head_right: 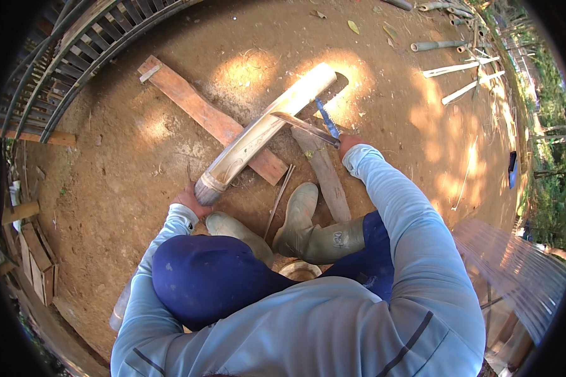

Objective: The person sits on the ground and uses a machete to split a long bamboo pole lengthwise. They repeatedly strike the bamboo, which is resting on a wooden support, to deepen the cut. The person occasionally pauses to inspect the split and adjust the bamboo's position before continuing to carve.

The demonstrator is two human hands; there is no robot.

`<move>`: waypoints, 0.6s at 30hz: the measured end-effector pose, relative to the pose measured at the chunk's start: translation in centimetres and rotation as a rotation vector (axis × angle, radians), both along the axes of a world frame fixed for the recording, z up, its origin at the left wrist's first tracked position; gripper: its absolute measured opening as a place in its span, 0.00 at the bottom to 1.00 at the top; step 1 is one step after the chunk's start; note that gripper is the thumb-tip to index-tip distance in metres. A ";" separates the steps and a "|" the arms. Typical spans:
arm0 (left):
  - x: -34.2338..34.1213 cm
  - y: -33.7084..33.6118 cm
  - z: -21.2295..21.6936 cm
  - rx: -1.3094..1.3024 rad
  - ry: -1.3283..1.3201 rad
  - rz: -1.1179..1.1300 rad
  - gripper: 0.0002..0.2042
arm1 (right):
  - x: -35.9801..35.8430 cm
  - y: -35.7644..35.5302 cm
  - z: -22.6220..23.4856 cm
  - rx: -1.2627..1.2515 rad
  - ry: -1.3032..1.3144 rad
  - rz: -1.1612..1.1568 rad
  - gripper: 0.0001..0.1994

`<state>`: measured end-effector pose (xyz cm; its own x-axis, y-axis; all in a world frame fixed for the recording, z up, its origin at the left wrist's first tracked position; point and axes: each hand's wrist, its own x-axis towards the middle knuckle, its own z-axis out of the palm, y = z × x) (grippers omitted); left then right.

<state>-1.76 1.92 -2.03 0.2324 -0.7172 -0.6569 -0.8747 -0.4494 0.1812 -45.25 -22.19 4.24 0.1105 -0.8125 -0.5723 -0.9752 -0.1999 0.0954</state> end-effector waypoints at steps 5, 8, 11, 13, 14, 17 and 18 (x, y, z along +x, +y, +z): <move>0.8 0.2 0.3 0.020 0.027 0.041 0.49 | 3.0 1.9 1.4 -0.024 -0.012 0.017 0.17; 0.9 0.0 0.0 0.015 0.036 0.043 0.49 | 1.9 0.7 1.2 -0.046 -0.005 -0.042 0.16; 0.4 0.0 0.1 0.009 0.021 0.035 0.49 | 1.6 0.9 0.9 -0.043 0.056 -0.010 0.15; 1.1 0.0 0.1 -0.010 0.040 0.022 0.49 | 1.8 0.8 1.0 -0.047 0.025 0.009 0.15; 1.1 0.1 0.1 0.003 0.046 0.026 0.50 | 1.8 0.7 1.1 -0.049 0.010 0.019 0.15; 0.7 -0.5 0.4 0.015 0.062 0.019 0.50 | 0.3 -0.3 -0.1 -0.088 0.086 0.003 0.15; 0.3 -0.7 0.1 0.007 0.061 0.010 0.50 | -0.7 -0.6 -0.7 -0.106 0.132 -0.012 0.16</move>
<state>-1.41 1.25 -1.88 0.1986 -0.7106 -0.6749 -0.8576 -0.4593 0.2312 -45.96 -22.82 3.50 0.0301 -0.8701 -0.4919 -0.9552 -0.1701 0.2424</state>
